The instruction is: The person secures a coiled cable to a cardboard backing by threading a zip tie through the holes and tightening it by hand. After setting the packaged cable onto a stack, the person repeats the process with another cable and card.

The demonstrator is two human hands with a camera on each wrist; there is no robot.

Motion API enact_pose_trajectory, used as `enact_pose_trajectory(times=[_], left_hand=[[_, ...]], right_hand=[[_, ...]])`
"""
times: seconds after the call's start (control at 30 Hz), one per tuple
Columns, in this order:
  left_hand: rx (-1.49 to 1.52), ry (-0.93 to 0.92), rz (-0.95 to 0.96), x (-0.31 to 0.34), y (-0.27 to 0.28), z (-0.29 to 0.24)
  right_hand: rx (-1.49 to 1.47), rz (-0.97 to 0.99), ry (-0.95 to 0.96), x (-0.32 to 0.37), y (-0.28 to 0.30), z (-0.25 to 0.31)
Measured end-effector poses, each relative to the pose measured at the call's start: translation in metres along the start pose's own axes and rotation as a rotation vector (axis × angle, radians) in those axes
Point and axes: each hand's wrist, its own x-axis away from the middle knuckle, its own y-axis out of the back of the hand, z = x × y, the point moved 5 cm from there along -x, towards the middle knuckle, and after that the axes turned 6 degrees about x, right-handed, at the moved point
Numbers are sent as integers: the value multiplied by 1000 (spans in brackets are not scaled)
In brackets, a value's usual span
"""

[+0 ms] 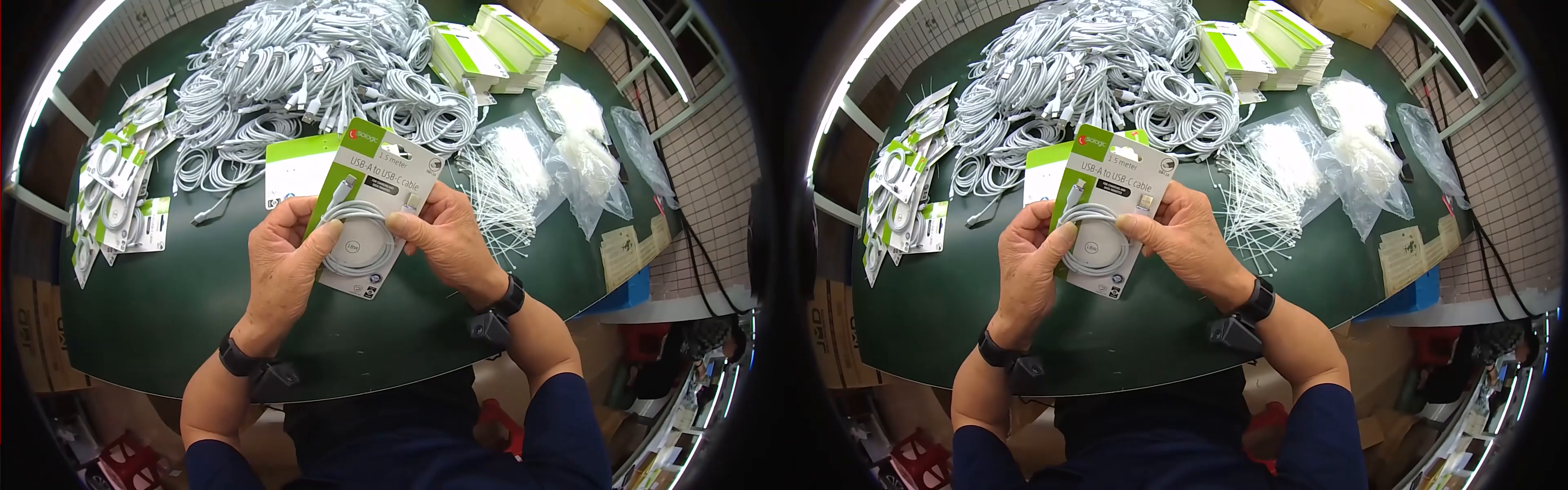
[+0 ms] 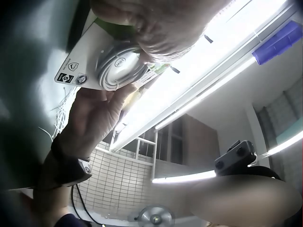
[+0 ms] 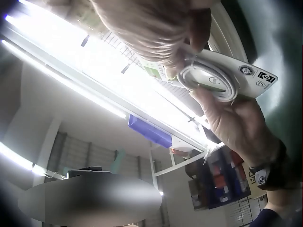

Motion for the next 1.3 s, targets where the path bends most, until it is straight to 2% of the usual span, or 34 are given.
enact_pose_trajectory(times=[0.17, 0.27, 0.43, 0.53, 0.57, 0.67, 0.83, 0.93, 0.97, 1.07, 1.23, 1.3], left_hand=[[36, 1, -27, 0, 1, 5], [67, -5, -41, -1, 0, 5], [51, 2, -66, -8, 1, 3], [-190, -49, -71, -9, 2, 0], [-178, -51, -82, -8, 2, 1], [-525, -142, 29, -5, -6, -2], [-556, -272, 70, -2, -12, -3], [-584, -182, 73, -2, -11, -9], [-578, -188, 61, -3, -9, -8], [-499, -265, 22, -4, -6, -3], [-506, -300, 11, -1, -10, -2], [-527, -301, 10, 0, -11, -5]], right_hand=[[-77, 27, 35, -5, -4, 0], [-191, 24, 173, -3, -10, 5], [-95, -23, 187, -4, -5, 9], [399, -548, 575, 10, 12, 31], [410, -535, 572, 10, 14, 33], [1169, -505, 1017, 24, 2, 54], [1190, -306, 909, 20, -24, 51], [1177, -525, 987, 24, -11, 54], [1180, -513, 996, 25, -13, 55], [1179, -331, 864, 25, -25, 46], [1258, -292, 923, 18, -36, 28], [1279, -341, 958, 21, -39, 24]])
